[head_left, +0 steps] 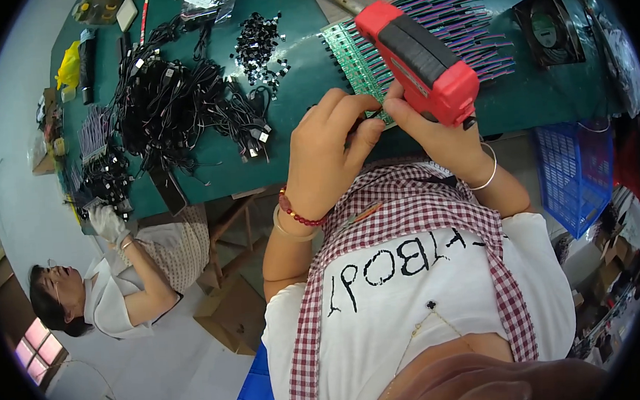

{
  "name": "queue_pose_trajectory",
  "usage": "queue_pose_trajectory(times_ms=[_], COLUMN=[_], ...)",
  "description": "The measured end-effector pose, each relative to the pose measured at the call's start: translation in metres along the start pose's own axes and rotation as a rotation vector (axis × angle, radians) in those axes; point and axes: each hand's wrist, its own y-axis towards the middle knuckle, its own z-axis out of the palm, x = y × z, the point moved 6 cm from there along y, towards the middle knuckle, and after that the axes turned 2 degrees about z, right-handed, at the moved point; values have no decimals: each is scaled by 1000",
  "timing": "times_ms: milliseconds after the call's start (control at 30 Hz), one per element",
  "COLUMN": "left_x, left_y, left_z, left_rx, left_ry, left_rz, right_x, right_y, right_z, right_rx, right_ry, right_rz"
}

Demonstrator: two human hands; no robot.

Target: The person solders wires onto circuit boards with a soldering iron.

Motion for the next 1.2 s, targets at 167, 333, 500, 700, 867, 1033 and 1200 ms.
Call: queue_pose_trajectory(times_ms=[167, 333, 500, 700, 867, 1033, 1200], left_x=[-4, 0, -2, -1, 0, 1, 21], left_y=[1, -4, 7, 7, 6, 6, 9], left_z=[15, 13, 9, 18, 13, 14, 11], left_rx=[1, -51, -11, 6, -16, -12, 21], left_ry=[30, -18, -40, -59, -81, -96, 203], left_rz=[0, -90, -58, -102, -66, -70, -75], right_x=[-18, -10, -14, -17, -17, -23, -27], right_y=[9, 11, -8, -7, -9, -8, -18], right_z=[-4, -38, -24, -14, -12, -13, -37], right_rx=[-11, -282, -60, -7, -14, -3, -148], right_ry=[123, 389, 160, 207, 185, 158, 212], right_rz=[80, -72, 23, 72, 66, 99, 111])
